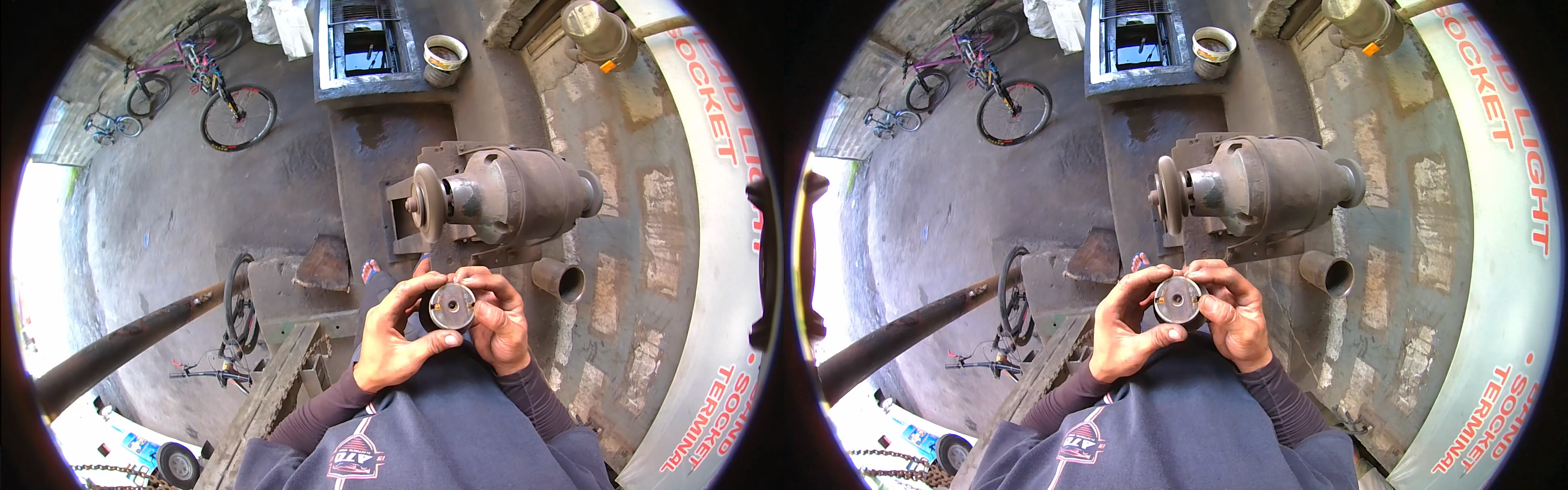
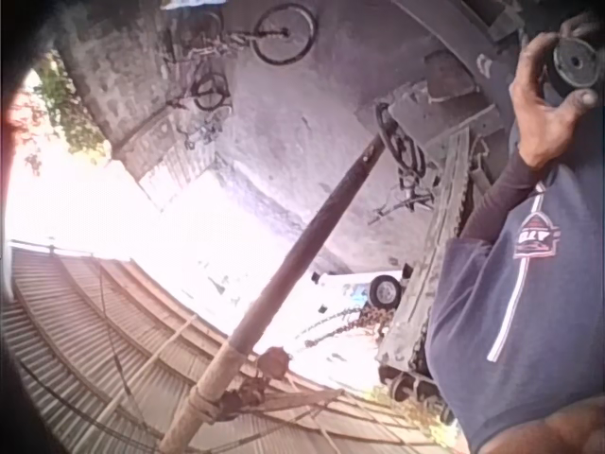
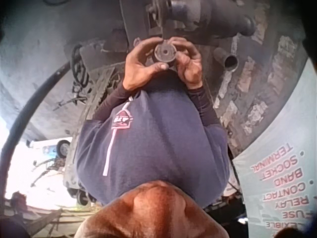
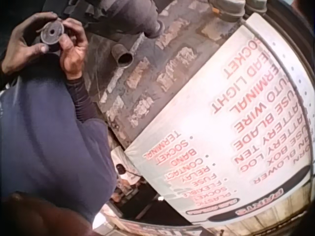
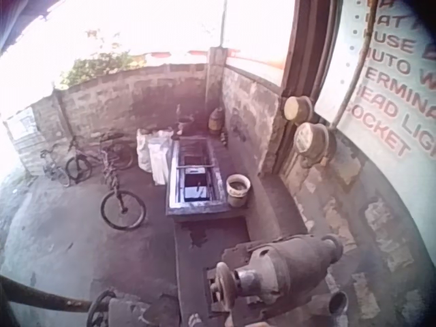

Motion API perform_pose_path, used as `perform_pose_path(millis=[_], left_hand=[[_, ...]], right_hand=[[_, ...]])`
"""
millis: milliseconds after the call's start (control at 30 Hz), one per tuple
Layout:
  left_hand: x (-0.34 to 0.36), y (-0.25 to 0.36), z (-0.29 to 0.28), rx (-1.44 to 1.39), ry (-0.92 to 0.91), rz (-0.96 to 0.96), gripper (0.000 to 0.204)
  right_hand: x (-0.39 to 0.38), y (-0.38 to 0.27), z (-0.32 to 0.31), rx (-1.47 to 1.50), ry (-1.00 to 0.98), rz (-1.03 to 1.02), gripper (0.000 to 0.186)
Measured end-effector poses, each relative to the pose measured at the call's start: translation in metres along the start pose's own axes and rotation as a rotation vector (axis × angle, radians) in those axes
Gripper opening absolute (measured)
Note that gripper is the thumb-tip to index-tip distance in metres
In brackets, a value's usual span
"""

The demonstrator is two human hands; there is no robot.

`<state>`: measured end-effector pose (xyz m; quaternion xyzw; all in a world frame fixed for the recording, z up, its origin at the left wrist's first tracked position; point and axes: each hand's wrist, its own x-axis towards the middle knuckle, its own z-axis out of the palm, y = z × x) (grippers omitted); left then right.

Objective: The person uses a thin metal rod to clean a cylindrical metal part, then moves to a bench grinder to smooth the part's edges. The person repeatedly rotates the part against the grinding wheel and inspects it between passes.

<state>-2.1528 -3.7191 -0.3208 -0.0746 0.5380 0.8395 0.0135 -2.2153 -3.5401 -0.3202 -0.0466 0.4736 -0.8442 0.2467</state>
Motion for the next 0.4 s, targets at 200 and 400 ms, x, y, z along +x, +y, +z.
perform_pose_path(millis=[200,400], left_hand=[[0.008,-0.016,0.016,-0.18,-0.037,-0.258,0.063],[0.027,-0.054,0.051,-0.216,-0.204,-0.365,0.061]], right_hand=[[-0.02,-0.002,-0.014,0.011,0.259,0.071,0.028],[-0.052,-0.007,-0.06,-0.01,0.429,0.048,0.026]])
